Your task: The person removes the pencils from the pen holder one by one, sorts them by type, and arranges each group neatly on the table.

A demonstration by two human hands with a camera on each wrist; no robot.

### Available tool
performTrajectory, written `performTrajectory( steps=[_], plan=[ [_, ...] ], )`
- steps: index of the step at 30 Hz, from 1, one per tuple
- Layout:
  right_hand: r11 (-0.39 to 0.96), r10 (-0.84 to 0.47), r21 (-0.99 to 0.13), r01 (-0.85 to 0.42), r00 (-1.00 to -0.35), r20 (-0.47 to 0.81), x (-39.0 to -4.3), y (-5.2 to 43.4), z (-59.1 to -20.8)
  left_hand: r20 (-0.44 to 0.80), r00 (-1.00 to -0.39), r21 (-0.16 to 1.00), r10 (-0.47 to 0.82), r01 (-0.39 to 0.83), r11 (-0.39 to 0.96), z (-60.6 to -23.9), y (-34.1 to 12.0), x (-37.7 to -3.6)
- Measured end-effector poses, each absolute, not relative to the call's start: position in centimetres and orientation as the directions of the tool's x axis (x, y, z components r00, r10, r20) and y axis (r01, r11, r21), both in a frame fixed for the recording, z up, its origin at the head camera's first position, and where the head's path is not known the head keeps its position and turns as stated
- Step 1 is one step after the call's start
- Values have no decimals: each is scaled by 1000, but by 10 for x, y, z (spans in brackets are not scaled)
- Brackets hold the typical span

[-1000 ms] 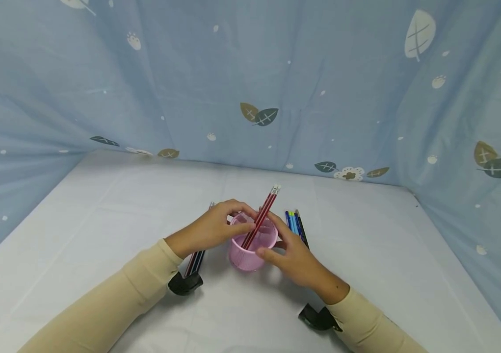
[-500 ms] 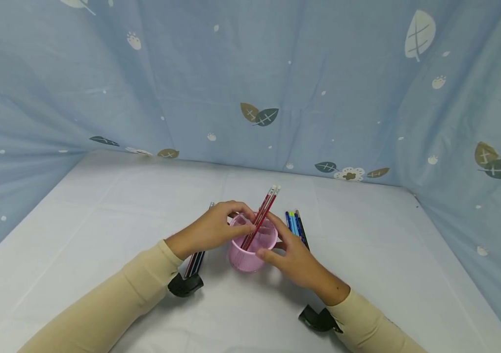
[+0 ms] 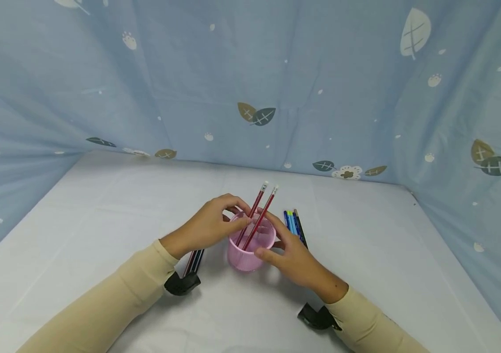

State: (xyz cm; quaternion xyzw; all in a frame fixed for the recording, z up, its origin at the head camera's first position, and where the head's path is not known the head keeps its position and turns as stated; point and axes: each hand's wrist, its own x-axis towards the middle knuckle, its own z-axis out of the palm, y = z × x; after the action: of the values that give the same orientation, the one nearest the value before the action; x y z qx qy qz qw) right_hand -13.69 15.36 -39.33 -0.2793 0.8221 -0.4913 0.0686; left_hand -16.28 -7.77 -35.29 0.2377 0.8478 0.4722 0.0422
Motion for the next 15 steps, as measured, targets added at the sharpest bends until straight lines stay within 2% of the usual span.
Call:
performTrajectory(
  steps=[15],
  plan=[
    [374,-510,-853,-364,-849,138,-137,152,-393,355,-881,821,313,454,347,-336,-87,-161]
  ],
)
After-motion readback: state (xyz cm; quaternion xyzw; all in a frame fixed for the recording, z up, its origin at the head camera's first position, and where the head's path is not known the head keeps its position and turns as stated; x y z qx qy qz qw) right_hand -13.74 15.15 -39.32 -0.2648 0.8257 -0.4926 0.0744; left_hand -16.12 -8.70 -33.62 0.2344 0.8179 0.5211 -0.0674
